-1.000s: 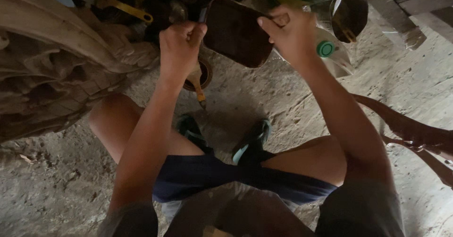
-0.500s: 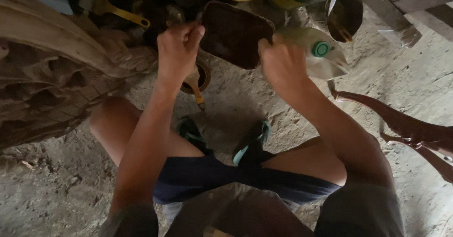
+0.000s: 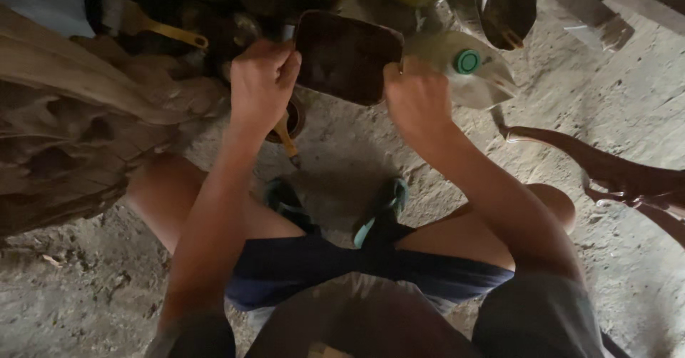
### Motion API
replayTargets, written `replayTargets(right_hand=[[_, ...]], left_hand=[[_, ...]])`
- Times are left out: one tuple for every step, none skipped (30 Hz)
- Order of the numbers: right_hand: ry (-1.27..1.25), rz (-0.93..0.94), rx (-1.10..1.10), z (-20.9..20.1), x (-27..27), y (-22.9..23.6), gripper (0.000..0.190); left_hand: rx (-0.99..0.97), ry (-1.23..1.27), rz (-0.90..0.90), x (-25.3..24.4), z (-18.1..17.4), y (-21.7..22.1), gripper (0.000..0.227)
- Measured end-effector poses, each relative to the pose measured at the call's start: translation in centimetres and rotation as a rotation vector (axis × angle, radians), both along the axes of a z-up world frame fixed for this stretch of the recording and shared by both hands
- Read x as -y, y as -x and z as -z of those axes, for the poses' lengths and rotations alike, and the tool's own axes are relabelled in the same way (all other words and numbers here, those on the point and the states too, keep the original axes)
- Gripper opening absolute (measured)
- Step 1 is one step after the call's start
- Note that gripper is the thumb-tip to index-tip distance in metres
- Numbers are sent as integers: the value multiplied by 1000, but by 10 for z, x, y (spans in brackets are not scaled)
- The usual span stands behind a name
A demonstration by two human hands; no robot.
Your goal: The person pours a dark liquid from a small can into a rectangular container and stirs it with a spoon. They then pour more liquid from a plastic bottle into the same container and continue stirring.
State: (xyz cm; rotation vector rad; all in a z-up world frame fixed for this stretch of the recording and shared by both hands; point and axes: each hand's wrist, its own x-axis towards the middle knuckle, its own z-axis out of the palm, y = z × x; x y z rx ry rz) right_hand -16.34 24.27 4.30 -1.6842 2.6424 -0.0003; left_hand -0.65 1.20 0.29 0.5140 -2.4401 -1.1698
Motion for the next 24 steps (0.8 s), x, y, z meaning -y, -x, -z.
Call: replayTargets(right_hand=[[-20, 11, 15, 1, -3, 0, 7], [-40, 21, 31, 2, -7, 0, 7], [-58, 32, 45, 2, -10, 0, 7], [-82, 38, 61, 3, -12, 0, 6], [-103, 47, 72, 3, -14, 1, 6], [-124, 57, 84, 3, -16, 2, 7], [-70, 67, 136, 3, -17, 1, 3], [-17, 77, 188, 1, -20, -1, 3], [36, 89, 239, 0, -22, -3, 6], [46, 102, 267, 0, -21, -5, 9], [54, 116, 295, -1, -22, -7, 12], [63, 130, 324, -1, -22, -8, 16], [93, 143, 350, -1, -23, -10, 15], [124, 157, 377, -1, -22, -12, 15], [156, 168, 403, 0, -20, -14, 15], [178, 151, 395, 0, -19, -15, 13], [198, 135, 386, 1, -17, -16, 11], [219, 118, 377, 2, -16, -18, 10], [222, 148, 414, 3, -14, -19, 9], [224, 178, 451, 3, -12, -22, 9], [226, 209, 489, 4, -11, -24, 9], [234, 213, 497, 4, -10, -25, 9], [241, 216, 506, 5, -9, -26, 9], [249, 220, 514, 5, -8, -27, 10]], left_hand=[[-17, 8, -3, -3, 0, 0, 8], [-34, 17, -5, -5, 0, -1, 6], [5, 21, -7, -7, 0, -3, 8], [44, 25, -8, -9, -1, -4, 12], [79, 33, -5, -10, -1, -2, 17], [53, 41, -4, -11, -2, -1, 11], [29, 51, -5, -13, -3, -1, 7], [5, 61, -6, -13, -4, -1, 7], [3, 47, -8, -13, -5, 0, 9], [1, 32, -10, -13, -6, 0, 11], [-1, 16, -12, -13, -6, 0, 14], [4, 30, -9, -13, -6, 0, 15], [14, 44, -9, -13, -7, -2, 16], [24, 57, -9, -13, -6, -3, 17], [22, 56, -13, -13, -6, -4, 19], [21, 54, -16, -13, -5, -4, 20], [20, 53, -19, -13, -5, -4, 22], [25, 42, -17, -13, -4, -5, 18], [28, 34, -14, -12, -4, -4, 14], [31, 25, -11, -12, -4, -4, 10], [37, 31, -15, -12, -3, -4, 12], [44, 36, -20, -12, -3, -4, 13], [50, 41, -24, -12, -4, -4, 15], [38, 49, -19, -11, -4, -4, 15]])
